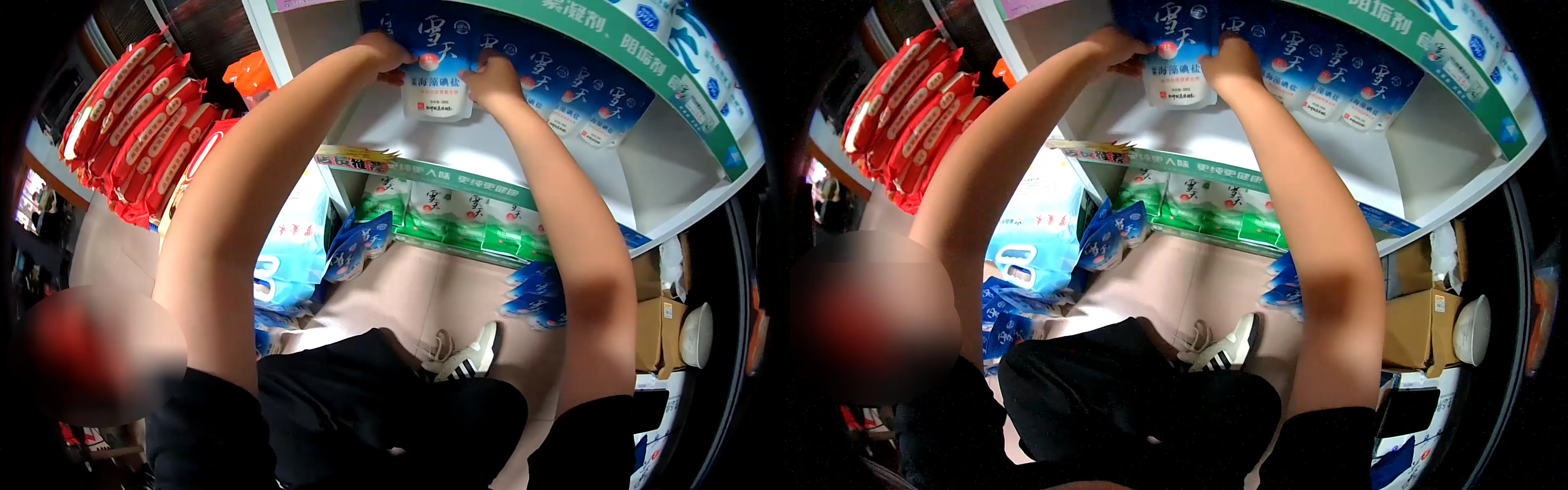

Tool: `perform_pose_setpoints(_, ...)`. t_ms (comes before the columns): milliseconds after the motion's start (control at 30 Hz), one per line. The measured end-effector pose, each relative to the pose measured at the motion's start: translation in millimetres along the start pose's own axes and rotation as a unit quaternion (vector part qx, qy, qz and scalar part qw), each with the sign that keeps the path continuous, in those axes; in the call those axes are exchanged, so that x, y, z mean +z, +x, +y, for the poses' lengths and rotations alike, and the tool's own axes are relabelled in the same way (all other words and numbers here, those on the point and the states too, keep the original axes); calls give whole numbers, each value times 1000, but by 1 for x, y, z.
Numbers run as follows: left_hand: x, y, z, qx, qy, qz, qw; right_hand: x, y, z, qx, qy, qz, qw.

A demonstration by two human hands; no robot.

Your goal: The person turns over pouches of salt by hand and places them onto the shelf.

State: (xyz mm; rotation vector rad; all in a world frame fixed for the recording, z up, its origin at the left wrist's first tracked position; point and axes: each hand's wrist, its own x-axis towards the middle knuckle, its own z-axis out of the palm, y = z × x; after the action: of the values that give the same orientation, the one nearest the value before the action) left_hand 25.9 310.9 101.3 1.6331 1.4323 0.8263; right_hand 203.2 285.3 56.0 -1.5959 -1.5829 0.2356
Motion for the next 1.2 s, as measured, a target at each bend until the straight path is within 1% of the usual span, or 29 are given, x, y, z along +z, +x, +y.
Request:
perform_pose_setpoints(33, 0, 11, -6, 21, 7, 2, 1000, 8, 3, 4, 3, 0, -1, 1000)
perform_pose_setpoints(100, 0, 36, -18, 32, 10, -8, 999, 22, 7, 11, -70, -45, 50, 995)
perform_pose_setpoints(167, 1, 50, -28, 45, 14, -16, 999, 29, 9, 16, -84, -57, 60, 993)
perform_pose_setpoints(233, 5, 54, -33, 60, -31, -2, 998, 36, 11, 19, -97, -67, 71, 991)
perform_pose_setpoints(267, 6, 60, -36, 59, -31, -5, 998, 41, 16, 24, -123, -65, 83, 987)
perform_pose_setpoints(300, 6, 71, -40, 77, -30, -12, 996, 43, 18, 26, -149, -64, 96, 982)
perform_pose_setpoints(333, 5, 83, -42, 96, -29, -18, 995, 43, 18, 29, -147, -65, 96, 982)
perform_pose_setpoints(367, 5, 116, -60, 97, -29, -19, 995, 43, 18, 26, -114, -65, 89, 987)
perform_pose_setpoints(400, 8, 164, -89, 171, -172, -84, 967, 43, 17, 24, -82, -65, 82, 991)
perform_pose_setpoints(433, 10, 189, -104, 239, -310, -146, 908, 45, 18, 25, -82, -64, 82, 991)
perform_pose_setpoints(467, 9, 171, -92, 239, -309, -147, 909, 47, 20, 27, -84, -69, 93, 990)
perform_pose_setpoints(500, 5, 131, -65, 173, -174, -79, 966, 48, 21, 28, -87, -74, 104, 988)
perform_pose_setpoints(533, 3, 97, -44, 102, -33, -8, 994, 50, 22, 28, -87, -73, 105, 988)
perform_pose_setpoints(567, 3, 77, -31, 102, -32, -8, 994, 51, 22, 27, -74, -73, 114, 988)
perform_pose_setpoints(633, 4, 53, -13, 0, -86, 3, 996, 54, 23, 24, -60, -71, 124, 988)
perform_pose_setpoints(733, 7, 68, -19, 28, -86, 21, 996, 58, 24, 23, -59, -70, 137, 986)
perform_pose_setpoints(800, 6, 70, -20, 15, -96, 12, 995, 56, 22, 19, -17, -112, 116, 987)
perform_pose_setpoints(833, 6, 70, -20, 3, -107, 2, 994, 56, 23, 19, -16, -111, 115, 987)
perform_pose_setpoints(867, 8, 69, -20, 1, -107, 2, 994, 55, 25, 21, -33, -143, 111, 983)
perform_pose_setpoints(900, 10, 68, -17, -6, -69, 0, 998, 54, 26, 22, -50, -176, 108, 977)
perform_pose_setpoints(967, 11, 69, -19, -13, -30, -1, 999, 53, 25, 22, -48, -188, 107, 975)
perform_pose_setpoints(1033, 7, 85, -32, 20, -60, -59, 996, 53, 26, 21, -47, -197, 107, 973)
perform_pose_setpoints(1133, 6, 81, -33, 37, -92, -73, 992, 57, 27, 23, -43, -181, 120, 975)
perform_pose_setpoints(1200, 5, 84, -37, 38, -99, -84, 991, 57, 25, 20, -7, -174, 124, 977)
